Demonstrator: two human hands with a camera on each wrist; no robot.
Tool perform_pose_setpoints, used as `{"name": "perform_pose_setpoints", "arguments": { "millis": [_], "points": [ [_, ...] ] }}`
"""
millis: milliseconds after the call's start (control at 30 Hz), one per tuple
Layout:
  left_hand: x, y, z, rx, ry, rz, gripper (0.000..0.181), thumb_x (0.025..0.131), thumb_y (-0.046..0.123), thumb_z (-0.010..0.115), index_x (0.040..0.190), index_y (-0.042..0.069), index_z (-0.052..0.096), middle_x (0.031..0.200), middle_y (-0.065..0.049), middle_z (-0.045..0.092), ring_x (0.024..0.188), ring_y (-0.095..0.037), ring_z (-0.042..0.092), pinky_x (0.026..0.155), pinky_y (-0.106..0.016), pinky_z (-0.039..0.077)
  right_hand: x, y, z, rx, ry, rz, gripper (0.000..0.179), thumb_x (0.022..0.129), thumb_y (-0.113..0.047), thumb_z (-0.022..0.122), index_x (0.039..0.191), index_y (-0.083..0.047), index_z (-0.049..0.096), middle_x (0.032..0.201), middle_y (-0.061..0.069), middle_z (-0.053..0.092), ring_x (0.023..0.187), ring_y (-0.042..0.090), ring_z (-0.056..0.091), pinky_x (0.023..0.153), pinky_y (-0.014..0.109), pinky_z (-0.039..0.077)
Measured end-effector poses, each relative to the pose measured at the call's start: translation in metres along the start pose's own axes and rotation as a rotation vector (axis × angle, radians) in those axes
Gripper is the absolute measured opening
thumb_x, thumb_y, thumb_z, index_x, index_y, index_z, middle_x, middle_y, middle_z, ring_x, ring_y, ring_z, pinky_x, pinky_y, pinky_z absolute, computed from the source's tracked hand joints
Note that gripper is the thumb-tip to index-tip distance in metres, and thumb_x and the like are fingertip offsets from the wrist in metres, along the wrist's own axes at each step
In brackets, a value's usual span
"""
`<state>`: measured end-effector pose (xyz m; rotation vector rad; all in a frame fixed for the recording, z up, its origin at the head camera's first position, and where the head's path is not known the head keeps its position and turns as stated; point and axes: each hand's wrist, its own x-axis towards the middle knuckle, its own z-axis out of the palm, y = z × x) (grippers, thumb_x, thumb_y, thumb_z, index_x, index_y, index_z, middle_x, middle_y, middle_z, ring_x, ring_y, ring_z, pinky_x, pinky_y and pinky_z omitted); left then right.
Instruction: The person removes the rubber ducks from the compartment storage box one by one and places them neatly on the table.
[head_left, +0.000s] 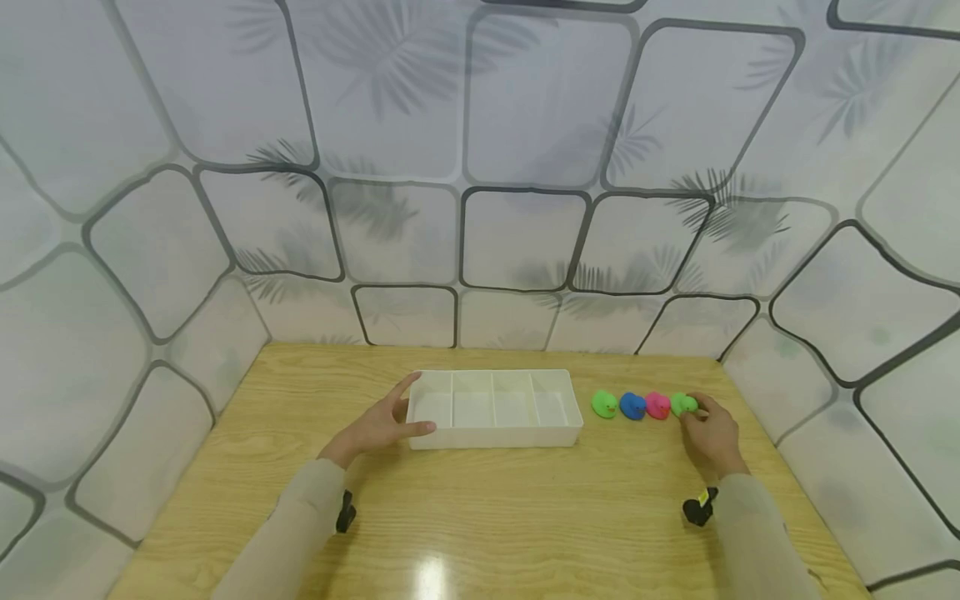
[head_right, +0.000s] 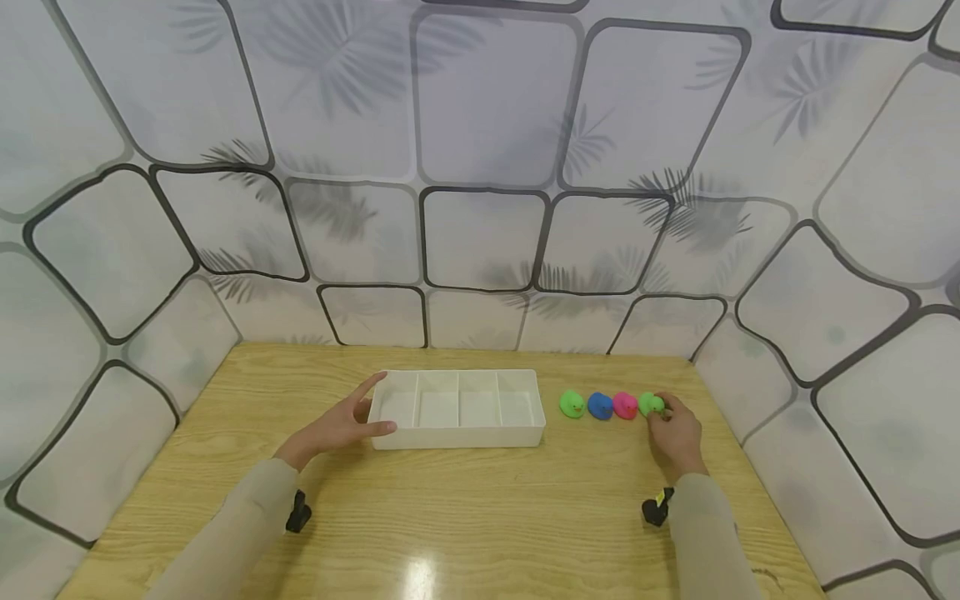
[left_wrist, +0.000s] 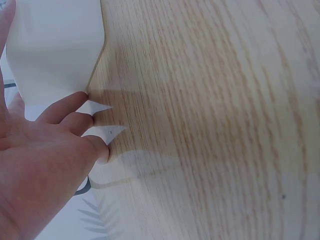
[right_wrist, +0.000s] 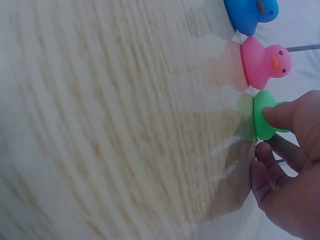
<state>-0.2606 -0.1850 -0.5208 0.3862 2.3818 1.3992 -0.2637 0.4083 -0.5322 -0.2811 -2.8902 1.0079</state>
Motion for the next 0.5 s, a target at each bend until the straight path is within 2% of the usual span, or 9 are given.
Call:
{"name": "perform_pose_setpoints", "arguments": {
  "millis": [133, 300, 400, 500],
  "points": [
    [0.0005, 0.0024, 0.0006, -0.006, -0.003, 0.011, 0.108, 0.095, 0.044, 0.079, 0.172, 0.027, 0.004, 0.162, -0.032, 0.041, 0.151, -0.048, 0.041, 0.121, -0.073, 0.027, 0.0001, 0.0014, -0.0018, -0.001, -0.011, 0.004, 0.054, 0.106, -0.016, 0.051, 0.153, 0.007, 0.042, 0.145, 0.042, 0.052, 0.131, 0.057, 0.056, 0.109, 0.069, 0.043],
    [-0.0024, 0.0047, -0.0017, 0.007, 0.002, 0.008, 0.108, 0.095, 0.044, 0.079, 0.172, 0.025, 0.005, 0.162, -0.032, 0.042, 0.151, -0.048, 0.041, 0.121, -0.073, 0.026, -0.0012, 0.0008, -0.0021, 0.004, -0.065, -0.006, 0.061, 0.106, -0.018, 0.051, 0.159, 0.006, 0.032, 0.152, 0.044, 0.042, 0.134, 0.058, 0.052, 0.11, 0.07, 0.042],
    [-0.0047, 0.0051, -0.0032, 0.016, 0.003, 0.006, 0.108, 0.095, 0.043, 0.079, 0.172, 0.023, 0.005, 0.161, -0.032, 0.042, 0.152, -0.048, 0.04, 0.121, -0.073, 0.026, -0.0022, -0.0009, -0.002, -0.006, -0.063, -0.024, 0.067, 0.104, -0.017, 0.054, 0.161, 0.006, 0.028, 0.146, 0.046, 0.045, 0.121, 0.055, 0.059, 0.101, 0.067, 0.049],
    [-0.0067, 0.0046, -0.0043, 0.028, 0.003, 0.005, 0.108, 0.095, 0.044, 0.078, 0.172, 0.022, 0.005, 0.161, -0.033, 0.041, 0.152, -0.048, 0.04, 0.121, -0.073, 0.026, -0.0014, -0.0061, -0.0026, -0.004, -0.016, -0.053, 0.07, 0.1, -0.012, 0.058, 0.161, 0.006, 0.028, 0.144, 0.046, 0.046, 0.105, 0.049, 0.063, 0.083, 0.053, 0.056]
  ]
}}
